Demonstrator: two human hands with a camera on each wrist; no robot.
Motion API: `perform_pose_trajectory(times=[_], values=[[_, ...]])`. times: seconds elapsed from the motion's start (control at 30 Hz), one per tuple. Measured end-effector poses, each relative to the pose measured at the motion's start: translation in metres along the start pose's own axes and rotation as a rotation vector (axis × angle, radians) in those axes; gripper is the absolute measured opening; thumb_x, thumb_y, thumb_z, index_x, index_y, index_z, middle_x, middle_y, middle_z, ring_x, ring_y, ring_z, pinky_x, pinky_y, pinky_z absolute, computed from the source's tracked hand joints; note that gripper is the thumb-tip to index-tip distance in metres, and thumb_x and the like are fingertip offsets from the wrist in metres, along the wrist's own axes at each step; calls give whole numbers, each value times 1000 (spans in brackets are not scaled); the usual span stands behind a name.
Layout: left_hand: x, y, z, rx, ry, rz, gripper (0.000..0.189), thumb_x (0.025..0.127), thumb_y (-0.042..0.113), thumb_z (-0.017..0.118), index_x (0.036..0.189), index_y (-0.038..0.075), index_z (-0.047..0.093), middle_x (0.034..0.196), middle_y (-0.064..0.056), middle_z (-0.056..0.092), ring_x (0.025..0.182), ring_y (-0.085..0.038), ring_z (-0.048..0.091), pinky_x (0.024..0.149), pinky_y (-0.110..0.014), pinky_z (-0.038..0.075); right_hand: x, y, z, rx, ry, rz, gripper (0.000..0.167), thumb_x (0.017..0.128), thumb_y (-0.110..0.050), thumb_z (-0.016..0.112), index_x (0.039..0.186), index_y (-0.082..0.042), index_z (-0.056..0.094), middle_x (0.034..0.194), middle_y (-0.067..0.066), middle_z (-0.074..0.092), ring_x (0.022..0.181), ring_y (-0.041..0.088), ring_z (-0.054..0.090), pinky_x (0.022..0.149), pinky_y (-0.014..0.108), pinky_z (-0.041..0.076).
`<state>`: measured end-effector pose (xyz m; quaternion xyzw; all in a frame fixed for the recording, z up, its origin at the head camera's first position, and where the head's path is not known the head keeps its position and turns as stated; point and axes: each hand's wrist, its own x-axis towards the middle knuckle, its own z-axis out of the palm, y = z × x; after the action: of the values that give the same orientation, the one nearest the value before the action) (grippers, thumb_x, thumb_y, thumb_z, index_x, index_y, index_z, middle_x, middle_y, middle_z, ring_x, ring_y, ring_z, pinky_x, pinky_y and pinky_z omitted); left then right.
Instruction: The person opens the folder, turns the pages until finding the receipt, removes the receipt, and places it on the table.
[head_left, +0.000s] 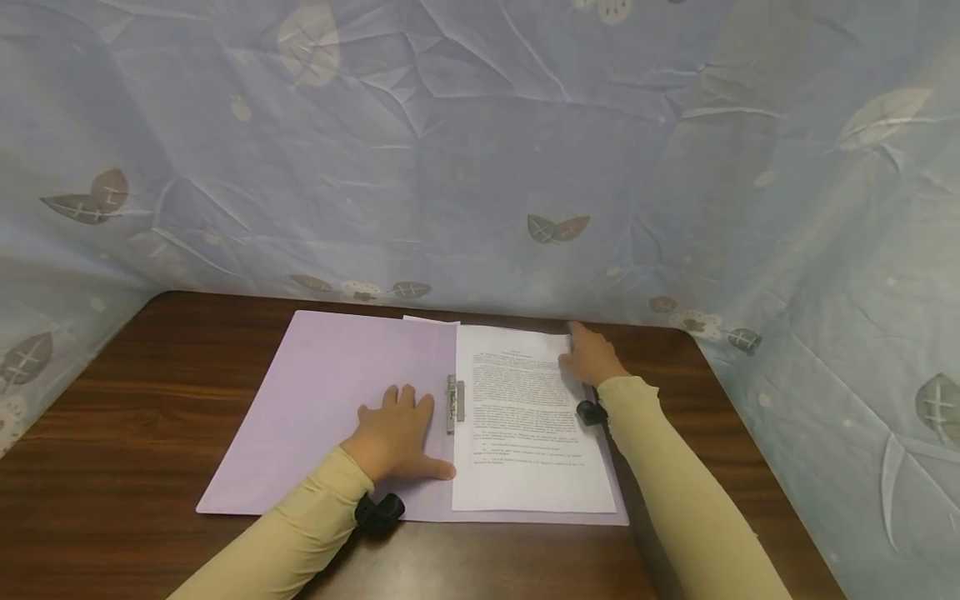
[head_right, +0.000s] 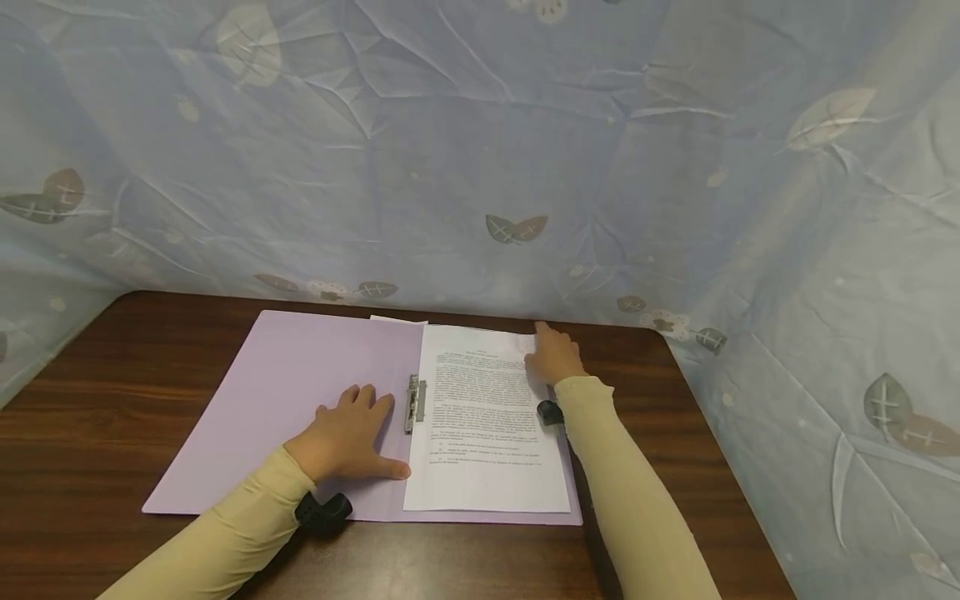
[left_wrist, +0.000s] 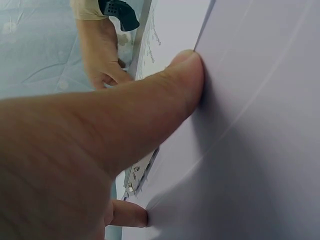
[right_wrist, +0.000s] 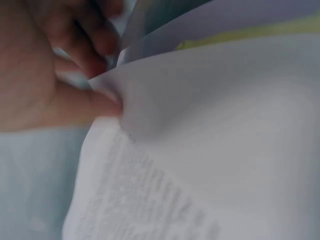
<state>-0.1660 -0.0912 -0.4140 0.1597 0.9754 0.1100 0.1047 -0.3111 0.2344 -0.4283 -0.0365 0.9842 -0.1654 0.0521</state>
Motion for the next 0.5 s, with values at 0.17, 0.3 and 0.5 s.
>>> perform_pose_trajectory(times=[0.17, 0.3, 0.5], values=[[1, 0, 2, -3, 5, -1, 110, 67, 72, 84, 142, -2, 53, 139, -29, 50, 132, -49, 45, 92, -79, 41, 3, 3, -4, 120, 68, 75, 57, 97, -13, 61, 148, 8, 45, 129, 26, 64, 121, 44, 59, 106, 57, 45], [2, 0, 2, -1, 5, -5, 111, 66, 72, 85, 143, -2, 53, 139, -29, 50, 133, -49, 45, 93, -80, 41, 3, 6, -6, 107, 7, 58, 52, 98, -23, 65, 139, 7, 56, 136, 30, 58, 122, 44, 58, 104, 57, 48], [1, -1, 2, -9, -5, -9, 112, 67, 71, 84, 145, -2, 52, 143, -30, 48, 137, -51, 42, 95, -81, 38, 0, 4, -3, 68, -117, 20, 67, 98, -34, 68, 152, 0, 48, 155, 37, 34, 142, 50, 37, 116, 63, 33]])
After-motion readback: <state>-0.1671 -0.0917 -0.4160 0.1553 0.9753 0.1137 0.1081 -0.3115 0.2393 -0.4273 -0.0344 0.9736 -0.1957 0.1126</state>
